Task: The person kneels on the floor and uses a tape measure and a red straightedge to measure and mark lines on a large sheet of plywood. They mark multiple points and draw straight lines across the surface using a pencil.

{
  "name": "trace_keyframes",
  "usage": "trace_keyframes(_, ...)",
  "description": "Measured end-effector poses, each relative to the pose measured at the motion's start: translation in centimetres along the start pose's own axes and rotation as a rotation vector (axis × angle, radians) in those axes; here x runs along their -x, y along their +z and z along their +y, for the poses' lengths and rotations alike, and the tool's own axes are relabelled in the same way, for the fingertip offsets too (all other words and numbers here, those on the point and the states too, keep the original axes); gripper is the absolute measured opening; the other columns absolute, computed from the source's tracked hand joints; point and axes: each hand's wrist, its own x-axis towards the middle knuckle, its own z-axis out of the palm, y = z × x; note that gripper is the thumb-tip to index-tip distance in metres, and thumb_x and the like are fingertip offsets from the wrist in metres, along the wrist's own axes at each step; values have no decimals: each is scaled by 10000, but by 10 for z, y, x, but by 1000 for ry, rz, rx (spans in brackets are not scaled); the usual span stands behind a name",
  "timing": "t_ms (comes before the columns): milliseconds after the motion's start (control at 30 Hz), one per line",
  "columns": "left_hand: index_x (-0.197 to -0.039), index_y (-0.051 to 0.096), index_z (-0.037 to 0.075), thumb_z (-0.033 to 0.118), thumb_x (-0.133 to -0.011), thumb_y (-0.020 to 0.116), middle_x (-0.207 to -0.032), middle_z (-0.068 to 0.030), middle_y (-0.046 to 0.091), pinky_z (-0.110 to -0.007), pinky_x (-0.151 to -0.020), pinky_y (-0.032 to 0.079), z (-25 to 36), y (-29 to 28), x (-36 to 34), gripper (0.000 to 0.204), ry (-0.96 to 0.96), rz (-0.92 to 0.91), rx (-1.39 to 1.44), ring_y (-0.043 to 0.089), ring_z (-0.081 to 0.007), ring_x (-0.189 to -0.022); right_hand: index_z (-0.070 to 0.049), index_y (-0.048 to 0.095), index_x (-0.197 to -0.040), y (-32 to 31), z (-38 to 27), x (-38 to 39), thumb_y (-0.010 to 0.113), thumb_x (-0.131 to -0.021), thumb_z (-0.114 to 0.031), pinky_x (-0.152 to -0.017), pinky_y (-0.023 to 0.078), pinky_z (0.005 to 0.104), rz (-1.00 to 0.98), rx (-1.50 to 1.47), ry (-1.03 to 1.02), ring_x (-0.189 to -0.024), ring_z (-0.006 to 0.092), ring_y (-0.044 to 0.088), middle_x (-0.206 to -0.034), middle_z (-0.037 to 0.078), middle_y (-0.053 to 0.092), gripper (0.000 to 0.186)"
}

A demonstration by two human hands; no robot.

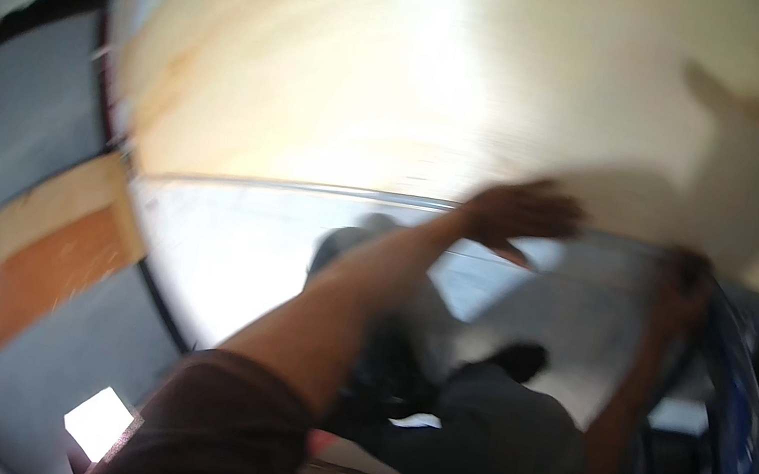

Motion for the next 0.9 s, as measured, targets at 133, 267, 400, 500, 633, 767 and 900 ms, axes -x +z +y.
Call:
trace_keyframes(133, -1742, 354, 231, 820, -956, 597, -1846, -44, 253, -603, -1387, 75, 13, -24, -18, 1011, 42, -33, -311, 181, -267, -1712, -1, 754, -1274, -30, -23, -9, 769, -1040, -476, -1023, 575, 427, 80, 292, -106, -1172, 379, 756, -1242, 223, 789, 530)
trace_keyframes(267, -1723, 387, 248, 790, -935, 658, -1838, -47, 273, -599, -1388, 93, 10, -19, 4, 994, 21, 71, -142, 216, -277, -1702, -30, 744, -1317, -2, 21, -27, 743, -1037, -556, -1005, 584, 442, 147, 373, -251, -1196, 407, 750, -1270, 227, 783, 596)
trace_keyframes(400, -1707, 414, 228, 815, -908, 664, -1823, -66, 305, -604, -1389, 86, 10, -8, -5, 1022, 20, 130, -267, 221, -285, -1701, -38, 724, -1370, -10, 15, -30, 711, -1049, -573, -1071, 559, 450, 99, 372, -195, -1271, 406, 717, -1335, 220, 763, 625)
trace_keyframes(500, -1706, 413, 227, 800, -914, 667, -1819, -75, 312, -610, -1385, 96, 6, 2, 5, 1011, 10, 144, -185, 228, -289, -1698, -61, 722, -1392, -5, 4, -34, 677, -1061, -589, -1086, 555, 461, 3, 334, -194, -1288, 413, 707, -1350, 219, 759, 625)
trace_keyframes(633, -1708, 410, 223, 792, -914, 673, -1822, -89, 301, -615, -1379, 114, 4, -2, -3, 1011, 33, 137, -150, 231, -304, -1696, -87, 719, -1409, -9, -7, -29, 662, -1050, -633, -1060, 567, 481, 116, 456, -181, -1254, 438, 717, -1314, 227, 771, 656)
trace_keyframes(767, -1709, 410, 215, 785, -896, 694, -1818, -98, 306, -622, -1371, 135, 1, -2, -8, 1033, 57, 155, -116, 254, -320, -1686, -76, 729, -1389, -7, 7, -39, 677, -1022, -671, -1026, 581, 500, 137, 560, -111, -1213, 461, 730, -1260, 246, 783, 701)
trace_keyframes(900, -1714, 402, 210, 773, -886, 709, -1813, -101, 316, -624, -1365, 154, 4, -5, -11, 1048, 61, 143, -75, 271, -318, -1678, -76, 718, -1399, -3, 38, -43, 649, -1027, -699, -1011, 581, 514, 168, 523, -126, -1215, 462, 728, -1265, 267, 775, 729)
